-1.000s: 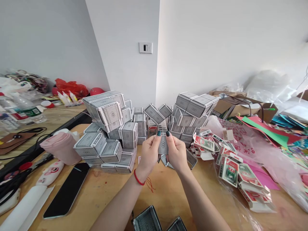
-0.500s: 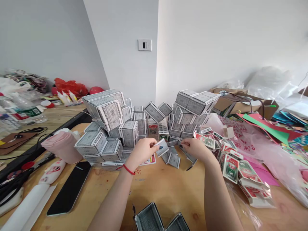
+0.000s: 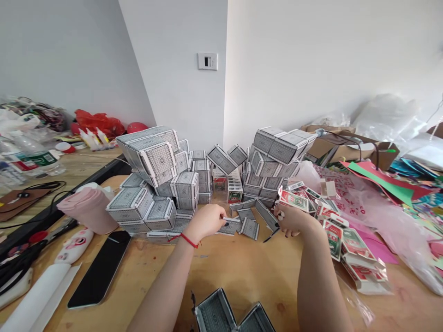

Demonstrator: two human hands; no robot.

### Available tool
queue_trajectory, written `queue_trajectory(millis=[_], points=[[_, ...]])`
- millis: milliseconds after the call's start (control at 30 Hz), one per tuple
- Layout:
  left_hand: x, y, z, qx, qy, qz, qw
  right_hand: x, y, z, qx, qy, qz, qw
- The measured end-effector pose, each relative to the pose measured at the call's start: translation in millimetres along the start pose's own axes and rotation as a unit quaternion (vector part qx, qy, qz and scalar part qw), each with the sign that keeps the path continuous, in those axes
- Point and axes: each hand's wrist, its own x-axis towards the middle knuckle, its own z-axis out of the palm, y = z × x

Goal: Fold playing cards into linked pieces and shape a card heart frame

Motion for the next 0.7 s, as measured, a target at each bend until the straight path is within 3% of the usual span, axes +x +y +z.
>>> queue_trajectory(millis=[33, 67, 100, 200, 333, 400, 467, 600, 700], points=[[0.2, -0.3, 0.6, 0.009, -0.01, -0.008, 1.0, 0.1, -3.4, 0.3, -0.016, -0.083, 0.036, 0.996], [0.6, -0.4, 1.1, 0.016, -0.015, -0.016, 1.0, -0.2, -7.9, 0.0, -0.025, -0.104, 0.036, 0.994], [1.2, -0.3, 1.5, 0.017, -0.015, -0.022, 1.0, -1.0, -13.6, -0.9, -0.04, -0.101, 0.019, 0.994], [3.5, 1.7, 2.5, -0.005, -0.001, -0.015, 1.0, -8.4, -34.8, -3.1, -0.072, 0.0, -0.087, 0.994], [7.7, 4.5, 5.7, -0.049, 0.033, 0.02, 0.998, -20.3, -62.9, 3.9, -0.003, -0.054, -0.26, 0.964], [10.4, 4.1, 9.9, -0.077, 0.035, 0.038, 0.996, -20.6, -70.7, 9.9, 0.0, -0.078, -0.311, 0.947], [14.1, 2.3, 16.5, -0.109, 0.04, 0.059, 0.992, -16.4, -71.5, 13.9, -0.017, -0.053, -0.293, 0.955], [23.4, -4.9, 35.3, -0.095, 0.129, 0.111, 0.981, -5.1, -56.4, 11.3, -0.071, -0.015, -0.232, 0.97], [29.3, -11.8, 50.2, -0.061, 0.116, 0.134, 0.982, -1.8, -44.4, 5.0, -0.112, -0.015, -0.206, 0.972]])
